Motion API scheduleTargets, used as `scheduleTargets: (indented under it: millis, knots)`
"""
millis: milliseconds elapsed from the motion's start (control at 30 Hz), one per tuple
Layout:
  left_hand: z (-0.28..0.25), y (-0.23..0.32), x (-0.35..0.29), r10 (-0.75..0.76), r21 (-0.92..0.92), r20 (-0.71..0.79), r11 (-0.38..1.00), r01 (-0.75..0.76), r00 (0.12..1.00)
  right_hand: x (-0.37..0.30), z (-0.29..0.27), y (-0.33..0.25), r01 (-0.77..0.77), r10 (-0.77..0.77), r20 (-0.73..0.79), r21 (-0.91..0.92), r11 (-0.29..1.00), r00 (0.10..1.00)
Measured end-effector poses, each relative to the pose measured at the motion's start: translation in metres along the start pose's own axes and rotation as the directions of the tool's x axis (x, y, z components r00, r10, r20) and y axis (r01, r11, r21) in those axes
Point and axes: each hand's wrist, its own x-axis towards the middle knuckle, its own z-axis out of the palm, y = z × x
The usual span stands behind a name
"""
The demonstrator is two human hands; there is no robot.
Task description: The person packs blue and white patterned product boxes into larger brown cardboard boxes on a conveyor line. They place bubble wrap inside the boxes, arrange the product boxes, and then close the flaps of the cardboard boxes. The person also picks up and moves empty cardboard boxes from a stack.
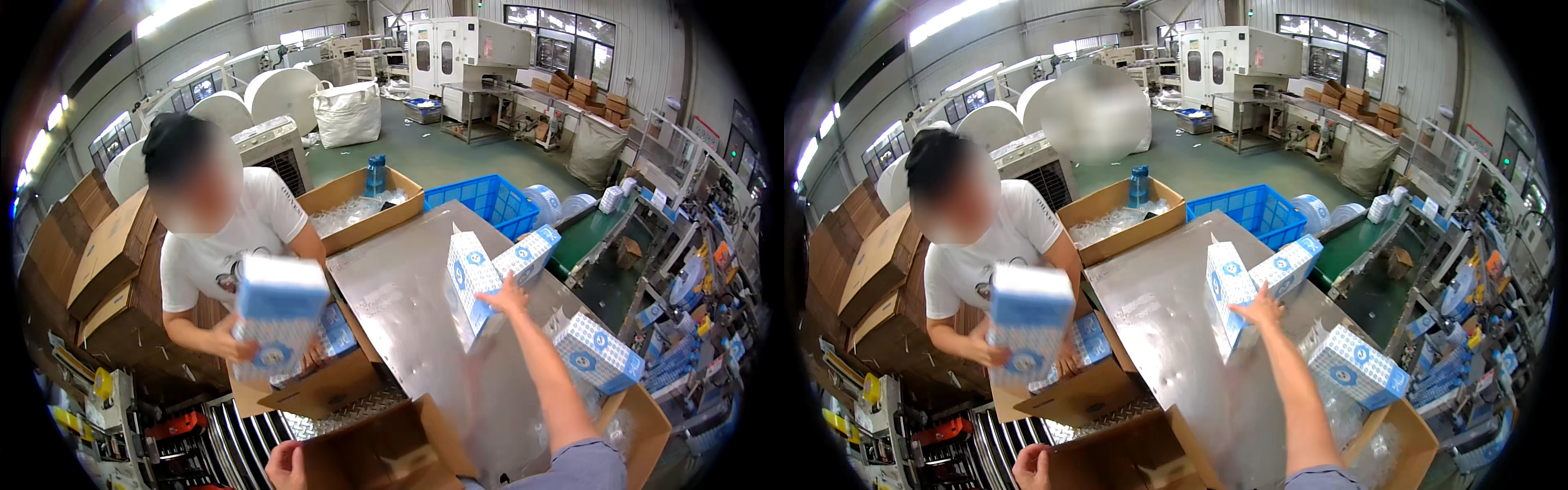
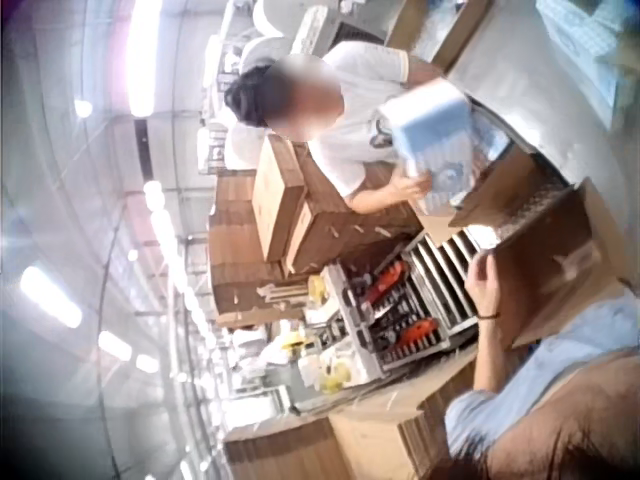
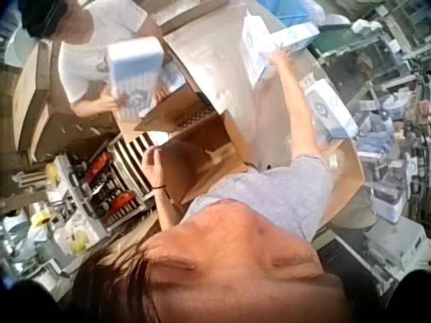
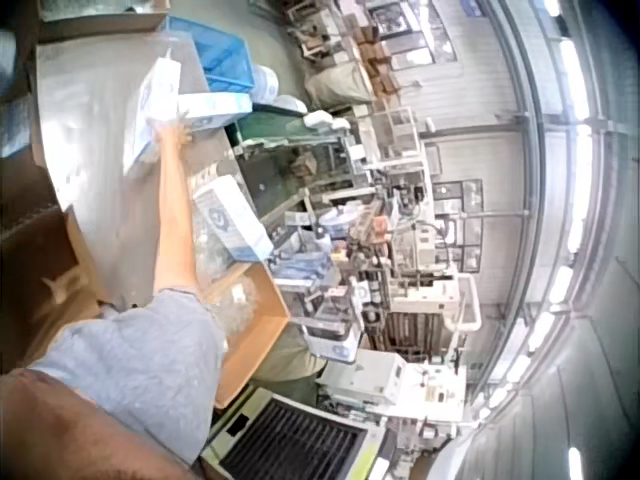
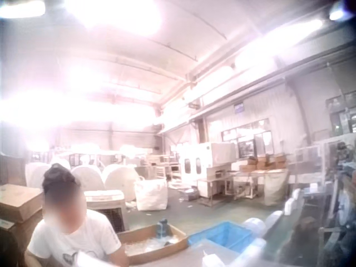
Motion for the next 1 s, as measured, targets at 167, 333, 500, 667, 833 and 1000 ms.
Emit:
scheduleTargets:
  millis: [167,333,500,667,833,1000]
  knots:
    - [0.145,0.068,0.068,0.323,0.067,0.396,0.924,-0.378,0.86,0.01,0.055,-0.026,0.182,-0.182,0.141,0.013,0.983,0.973]
    - [0.297,0.078,0.132,0.537,0.198,0.72,0.448,-0.872,0.439,-0.062,0.011,0.017,0.742,-0.683,0.466,0.08,0.665,0.563]
    - [0.394,0.024,0.134,0.05,0.222,0.969,0.253,-0.942,0.242,0.028,-0.001,0.043,0.842,-0.82,0.316,0.101,0.529,0.477]
    - [0.373,0.055,0.137,0.152,0.212,0.952,0.292,-0.933,0.264,0.146,-0.023,0.044,0.434,-0.59,-0.153,-0.538,0.723,0.792]
    - [0.287,0.156,0.159,0.54,0.181,0.757,0.366,-0.913,0.366,0.138,0.014,-0.008,0.598,-0.477,0.368,-0.391,0.699,0.798]
    - [0.158,0.195,0.129,0.434,0.048,0.41,0.868,-0.494,0.802,0.021,0.038,-0.01,0.802,-0.781,0.189,-0.09,0.59,0.596]
